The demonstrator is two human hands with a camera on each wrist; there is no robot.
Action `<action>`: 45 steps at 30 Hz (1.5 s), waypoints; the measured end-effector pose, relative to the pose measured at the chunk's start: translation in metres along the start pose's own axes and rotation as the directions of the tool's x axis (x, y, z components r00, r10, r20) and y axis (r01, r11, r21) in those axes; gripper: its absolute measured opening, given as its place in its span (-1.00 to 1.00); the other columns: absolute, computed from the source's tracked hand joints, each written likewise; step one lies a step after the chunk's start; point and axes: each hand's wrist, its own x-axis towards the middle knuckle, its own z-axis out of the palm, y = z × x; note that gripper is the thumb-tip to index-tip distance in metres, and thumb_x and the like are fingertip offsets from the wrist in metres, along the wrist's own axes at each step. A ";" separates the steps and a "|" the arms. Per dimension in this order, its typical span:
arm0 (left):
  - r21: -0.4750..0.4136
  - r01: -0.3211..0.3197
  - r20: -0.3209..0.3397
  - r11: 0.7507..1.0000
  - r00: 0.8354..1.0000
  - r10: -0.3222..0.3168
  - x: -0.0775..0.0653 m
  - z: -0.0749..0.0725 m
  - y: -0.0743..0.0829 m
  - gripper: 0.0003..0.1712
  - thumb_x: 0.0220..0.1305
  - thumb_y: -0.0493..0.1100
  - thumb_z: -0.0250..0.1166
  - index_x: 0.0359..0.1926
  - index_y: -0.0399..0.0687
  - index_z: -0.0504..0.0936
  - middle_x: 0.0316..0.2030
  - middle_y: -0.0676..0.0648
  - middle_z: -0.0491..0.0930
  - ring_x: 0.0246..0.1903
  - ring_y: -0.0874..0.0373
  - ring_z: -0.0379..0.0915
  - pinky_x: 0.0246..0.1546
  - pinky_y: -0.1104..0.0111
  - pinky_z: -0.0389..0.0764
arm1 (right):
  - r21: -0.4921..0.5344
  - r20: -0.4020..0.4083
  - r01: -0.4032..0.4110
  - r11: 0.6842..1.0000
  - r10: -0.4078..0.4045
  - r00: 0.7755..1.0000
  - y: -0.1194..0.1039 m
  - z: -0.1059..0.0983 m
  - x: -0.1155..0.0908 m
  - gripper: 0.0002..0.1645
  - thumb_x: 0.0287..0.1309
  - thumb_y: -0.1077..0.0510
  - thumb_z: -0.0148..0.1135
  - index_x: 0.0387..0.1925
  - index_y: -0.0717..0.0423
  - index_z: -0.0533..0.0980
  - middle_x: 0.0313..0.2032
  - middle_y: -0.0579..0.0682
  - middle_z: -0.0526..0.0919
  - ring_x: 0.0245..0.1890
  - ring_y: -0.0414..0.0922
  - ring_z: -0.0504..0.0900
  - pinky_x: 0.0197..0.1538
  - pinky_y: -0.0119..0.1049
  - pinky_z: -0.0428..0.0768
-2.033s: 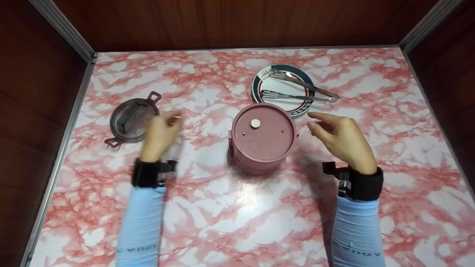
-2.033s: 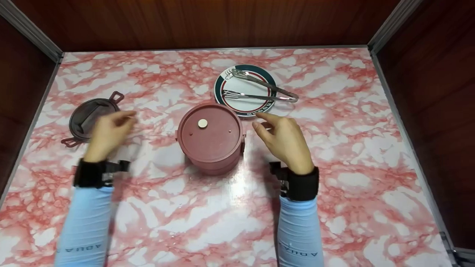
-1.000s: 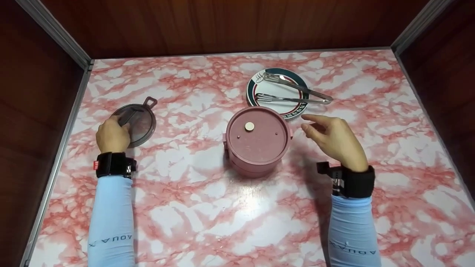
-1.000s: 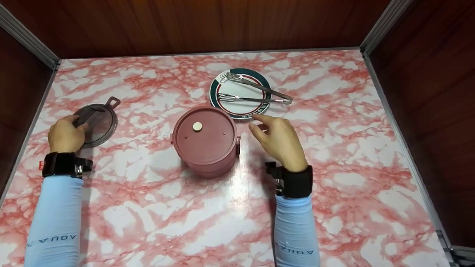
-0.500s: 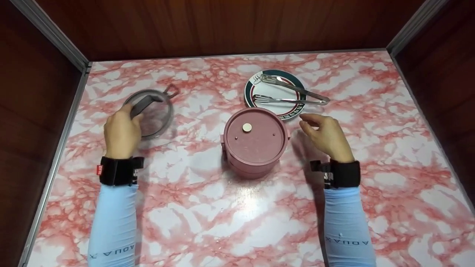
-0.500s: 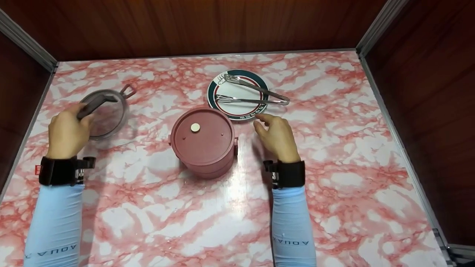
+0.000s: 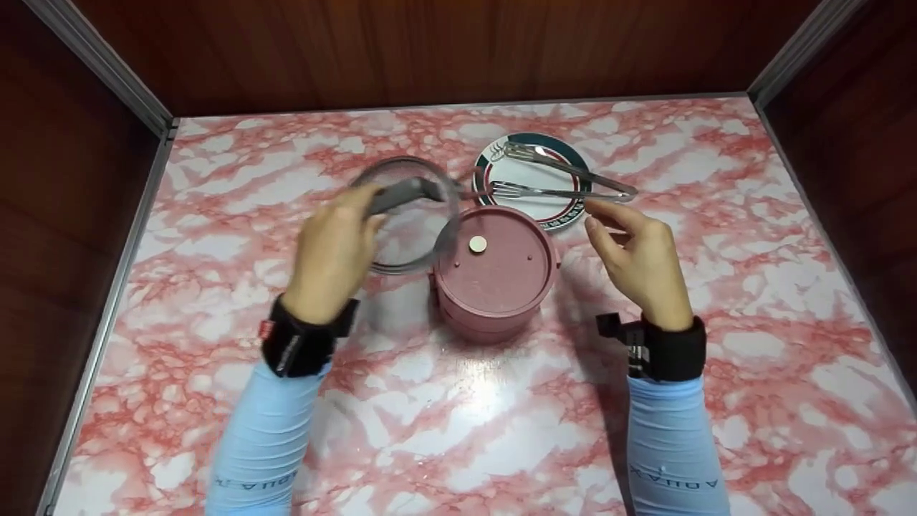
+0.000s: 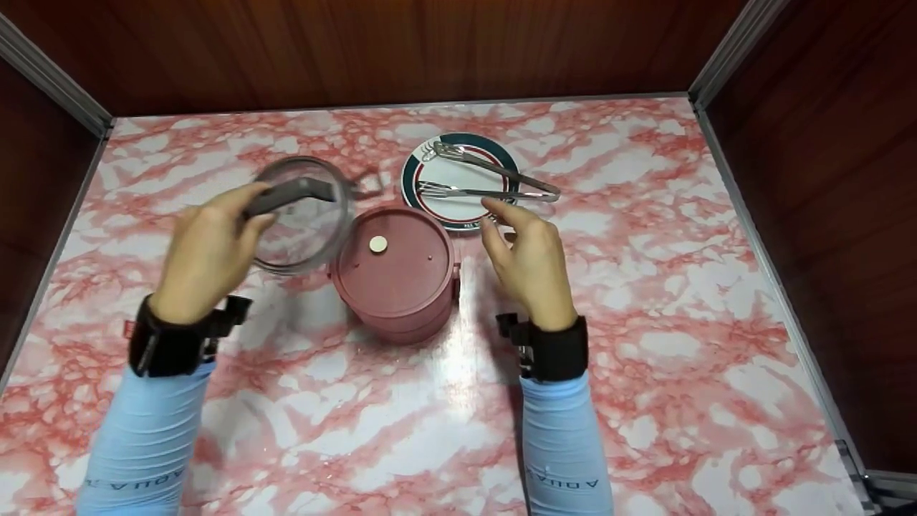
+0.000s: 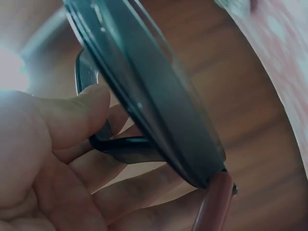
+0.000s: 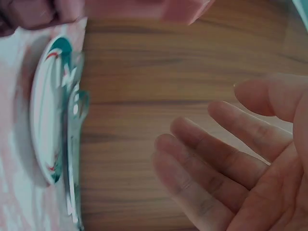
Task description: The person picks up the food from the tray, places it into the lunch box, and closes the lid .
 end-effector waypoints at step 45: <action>0.021 -0.206 0.145 0.978 0.969 0.200 -0.024 0.057 0.075 -0.47 0.37 -0.13 0.28 0.31 -0.16 0.49 0.22 -0.19 0.51 0.23 -0.11 0.41 0.19 0.09 0.46 | -0.084 0.288 0.163 0.983 -0.132 0.948 -0.030 0.004 -0.015 -0.48 0.27 0.01 0.34 0.21 0.12 0.56 0.19 0.10 0.57 0.27 0.05 0.46 0.33 -0.01 0.33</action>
